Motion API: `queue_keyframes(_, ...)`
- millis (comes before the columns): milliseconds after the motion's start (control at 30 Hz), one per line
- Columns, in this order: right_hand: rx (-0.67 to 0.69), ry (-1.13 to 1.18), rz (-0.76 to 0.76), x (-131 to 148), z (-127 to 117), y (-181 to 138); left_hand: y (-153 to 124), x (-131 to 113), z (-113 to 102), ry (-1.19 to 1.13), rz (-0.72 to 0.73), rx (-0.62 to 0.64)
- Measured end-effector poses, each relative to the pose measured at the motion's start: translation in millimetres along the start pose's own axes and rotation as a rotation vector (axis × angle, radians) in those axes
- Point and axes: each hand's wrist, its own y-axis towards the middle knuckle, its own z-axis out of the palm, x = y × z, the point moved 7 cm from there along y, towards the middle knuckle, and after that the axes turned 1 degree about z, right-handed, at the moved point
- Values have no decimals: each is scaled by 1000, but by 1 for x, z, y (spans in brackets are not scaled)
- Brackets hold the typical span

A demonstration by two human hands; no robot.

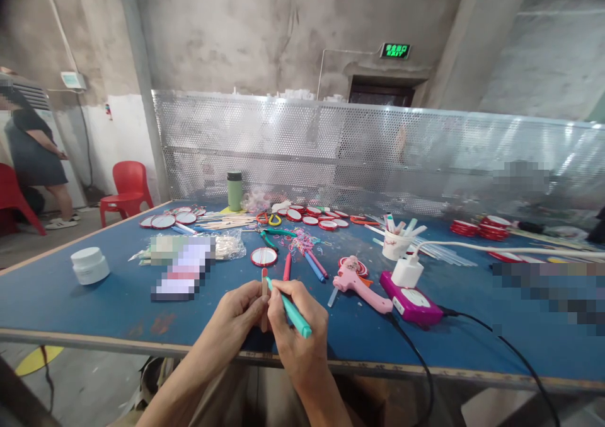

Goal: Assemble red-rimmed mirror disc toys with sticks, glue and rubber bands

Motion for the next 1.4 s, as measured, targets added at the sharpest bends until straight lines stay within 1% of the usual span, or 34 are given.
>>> queue_keyframes(267, -4, 10, 23, 0, -1, -1, 1, 4, 0, 6, 22, 10)
queue_keyframes(467, -43, 2, 9, 2, -4, 0, 2, 6, 1, -40, -3, 8)
queue_keyframes(600, -27, 4, 16, 0, -3, 0, 1, 5, 2, -73, -5, 13)
queue_keyframes(1000, 11, 5, 8, 1, -1, -1, 0, 0, 3, -38, 18, 8)
queue_keyframes(1100, 7, 13, 27, -1, 0, -2, 0, 0, 3, -44, 10, 13)
queue_keyframes(1400, 13, 8, 10, 2, -1, 0, 0, 2, 2, -39, 23, 12)
